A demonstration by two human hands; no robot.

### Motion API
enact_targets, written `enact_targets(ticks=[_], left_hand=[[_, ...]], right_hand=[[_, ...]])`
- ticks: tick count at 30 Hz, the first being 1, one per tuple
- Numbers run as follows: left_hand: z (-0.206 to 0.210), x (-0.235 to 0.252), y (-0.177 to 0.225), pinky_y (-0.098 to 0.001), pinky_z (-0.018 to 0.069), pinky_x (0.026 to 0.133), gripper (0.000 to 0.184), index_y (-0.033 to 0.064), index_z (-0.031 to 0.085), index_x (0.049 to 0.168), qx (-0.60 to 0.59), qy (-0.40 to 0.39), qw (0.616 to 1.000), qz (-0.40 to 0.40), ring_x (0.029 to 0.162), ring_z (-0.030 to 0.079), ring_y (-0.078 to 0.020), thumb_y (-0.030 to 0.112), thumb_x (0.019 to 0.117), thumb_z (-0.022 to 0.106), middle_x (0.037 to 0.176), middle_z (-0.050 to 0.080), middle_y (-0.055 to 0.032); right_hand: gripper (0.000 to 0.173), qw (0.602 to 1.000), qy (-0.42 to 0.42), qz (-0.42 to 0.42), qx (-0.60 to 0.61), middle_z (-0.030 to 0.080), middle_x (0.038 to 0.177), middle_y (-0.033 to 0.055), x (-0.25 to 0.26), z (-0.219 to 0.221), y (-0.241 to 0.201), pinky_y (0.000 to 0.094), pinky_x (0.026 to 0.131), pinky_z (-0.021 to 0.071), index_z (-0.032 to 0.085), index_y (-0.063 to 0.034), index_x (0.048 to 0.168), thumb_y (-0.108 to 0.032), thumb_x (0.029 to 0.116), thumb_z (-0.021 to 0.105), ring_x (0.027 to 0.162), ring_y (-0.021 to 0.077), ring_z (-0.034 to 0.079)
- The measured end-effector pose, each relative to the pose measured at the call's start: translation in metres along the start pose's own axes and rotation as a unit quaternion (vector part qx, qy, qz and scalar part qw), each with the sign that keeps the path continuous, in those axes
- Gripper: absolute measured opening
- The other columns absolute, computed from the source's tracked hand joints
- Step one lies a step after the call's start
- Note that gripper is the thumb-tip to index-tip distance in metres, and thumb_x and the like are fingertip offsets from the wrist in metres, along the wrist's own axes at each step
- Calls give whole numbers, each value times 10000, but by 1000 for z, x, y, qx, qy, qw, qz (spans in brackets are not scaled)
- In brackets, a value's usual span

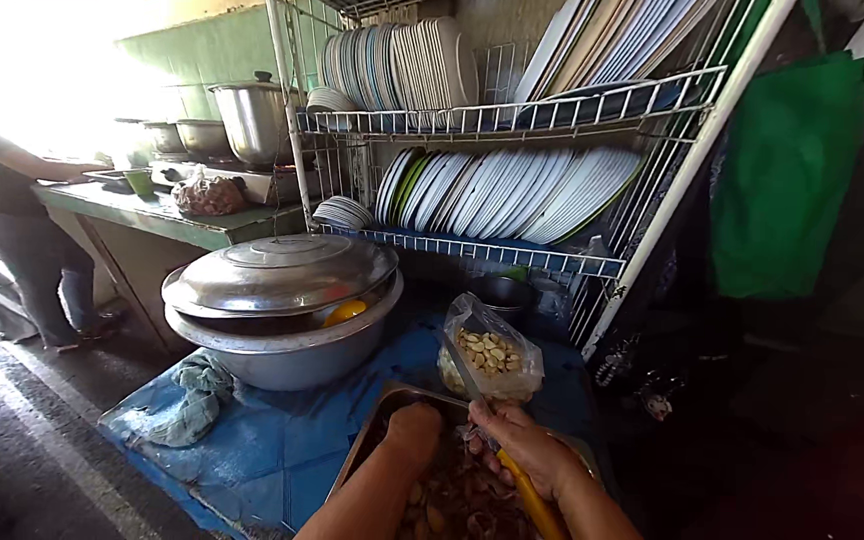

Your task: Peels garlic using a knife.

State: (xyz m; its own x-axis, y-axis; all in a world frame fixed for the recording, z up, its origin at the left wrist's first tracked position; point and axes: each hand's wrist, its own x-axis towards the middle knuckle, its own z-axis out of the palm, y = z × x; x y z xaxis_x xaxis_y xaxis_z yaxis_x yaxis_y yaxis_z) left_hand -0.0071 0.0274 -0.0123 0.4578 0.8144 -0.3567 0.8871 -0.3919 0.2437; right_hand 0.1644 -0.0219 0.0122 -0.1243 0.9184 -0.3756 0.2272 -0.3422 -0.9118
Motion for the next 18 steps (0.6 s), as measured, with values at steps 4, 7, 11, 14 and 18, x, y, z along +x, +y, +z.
enact_targets(ticks=[4, 7, 11, 14, 18], left_hand=[[-4, -6, 10, -628, 477, 1000, 338, -2, 653, 1252, 19, -20, 999, -30, 1288, 553, -431, 219, 999, 617, 1376, 578, -243], [-7, -9, 9, -629, 474, 1005, 299, -9, 662, 1222, 12, -29, 999, -5, 1286, 550, -430, 159, 977, 623, 1356, 583, -245], [-13, -9, -8, -570, 452, 1055, 272, -1, 694, 1173, -110, 35, 991, 69, 1221, 601, -366, 183, 991, 613, 1235, 659, -213], [-16, -8, -22, -442, 511, 1003, 271, -23, 677, 1187, -267, 101, 953, 101, 1073, 668, -260, 164, 1016, 581, 1134, 693, -181], [-17, -8, -28, -287, 602, 786, 216, -16, 647, 1160, -443, 107, 887, 77, 824, 704, -130, 136, 1010, 612, 998, 696, -111]], right_hand=[[387, 994, 31, 17, -103, 610, 980, 102, 3, 5, 3, 292, 511, 513, 403, -57, 1385, -240, 1073, 541, 577, 145, 582], [402, 989, 31, 17, -142, 615, 1057, 133, 6, 5, 5, 335, 550, 563, 394, -69, 1416, -253, 1081, 518, 627, 185, 638], [319, 983, -5, 6, -184, 636, 1126, 136, 6, 4, 4, 358, 627, 601, 518, -55, 1361, -225, 1110, 420, 738, 201, 690], [285, 979, -5, 6, -206, 649, 1087, 130, 7, 2, 6, 344, 625, 600, 550, -45, 1313, -201, 1093, 459, 720, 188, 689], [212, 970, 2, 29, -241, 657, 883, 76, 9, 3, 3, 307, 545, 563, 563, -53, 1140, -247, 1085, 500, 573, 151, 634]])
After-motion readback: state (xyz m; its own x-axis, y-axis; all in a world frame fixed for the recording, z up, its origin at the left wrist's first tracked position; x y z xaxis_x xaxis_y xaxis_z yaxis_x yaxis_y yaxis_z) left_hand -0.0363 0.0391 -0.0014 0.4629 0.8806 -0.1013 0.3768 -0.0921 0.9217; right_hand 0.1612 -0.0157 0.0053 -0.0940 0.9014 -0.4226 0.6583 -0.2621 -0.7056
